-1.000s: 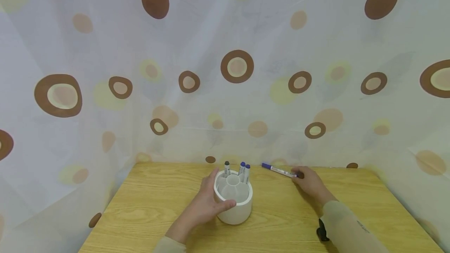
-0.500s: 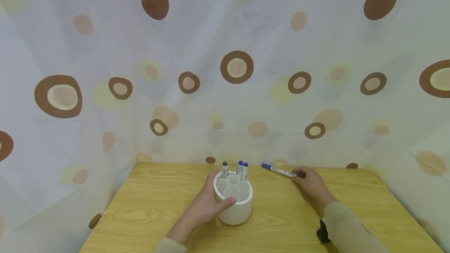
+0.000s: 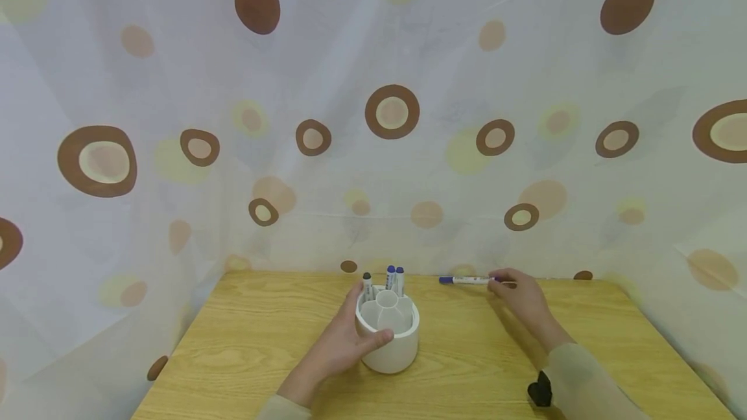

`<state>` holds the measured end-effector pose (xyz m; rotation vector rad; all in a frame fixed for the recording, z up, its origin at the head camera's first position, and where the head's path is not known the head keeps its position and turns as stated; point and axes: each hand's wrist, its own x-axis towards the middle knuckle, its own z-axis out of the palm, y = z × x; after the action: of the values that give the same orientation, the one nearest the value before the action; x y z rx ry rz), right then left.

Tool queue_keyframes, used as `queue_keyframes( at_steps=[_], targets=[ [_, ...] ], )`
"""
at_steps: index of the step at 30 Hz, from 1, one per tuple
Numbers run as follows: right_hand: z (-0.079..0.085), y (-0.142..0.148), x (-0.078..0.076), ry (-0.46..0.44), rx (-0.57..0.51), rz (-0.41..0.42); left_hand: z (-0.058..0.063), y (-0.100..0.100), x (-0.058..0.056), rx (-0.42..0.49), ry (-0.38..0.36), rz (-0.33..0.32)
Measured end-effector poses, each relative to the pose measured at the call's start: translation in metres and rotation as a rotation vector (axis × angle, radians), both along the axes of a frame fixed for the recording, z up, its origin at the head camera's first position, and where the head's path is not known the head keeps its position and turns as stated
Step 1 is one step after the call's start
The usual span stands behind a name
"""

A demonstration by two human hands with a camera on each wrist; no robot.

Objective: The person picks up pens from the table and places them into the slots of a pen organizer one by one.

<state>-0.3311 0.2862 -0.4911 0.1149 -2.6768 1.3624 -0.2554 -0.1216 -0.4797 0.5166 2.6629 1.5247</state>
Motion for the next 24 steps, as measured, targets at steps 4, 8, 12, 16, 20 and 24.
queue_keyframes(
  at_steps=[4, 8, 12, 16, 20, 24],
  targets=[
    [0.005, 0.000, 0.005, -0.012, -0.038, -0.013, -0.001, 0.001, 0.000, 0.001, -0.007, 0.003],
    [0.011, -0.001, 0.011, -0.010, -0.058, -0.035, -0.001, 0.001, 0.000, 0.010, -0.004, 0.006],
    [0.019, -0.004, 0.018, -0.004, -0.070, -0.041, -0.002, 0.002, -0.001, 0.021, 0.004, 0.003],
    [0.029, -0.008, 0.025, -0.002, -0.080, -0.039, -0.001, 0.002, -0.001, 0.043, -0.004, -0.003],
    [0.037, -0.012, 0.030, -0.004, -0.105, -0.033, -0.001, 0.002, -0.001, 0.056, -0.017, -0.004],
    [0.044, -0.015, 0.035, 0.006, -0.129, -0.026, -0.001, 0.002, -0.001, 0.056, -0.023, -0.008]
  ],
)
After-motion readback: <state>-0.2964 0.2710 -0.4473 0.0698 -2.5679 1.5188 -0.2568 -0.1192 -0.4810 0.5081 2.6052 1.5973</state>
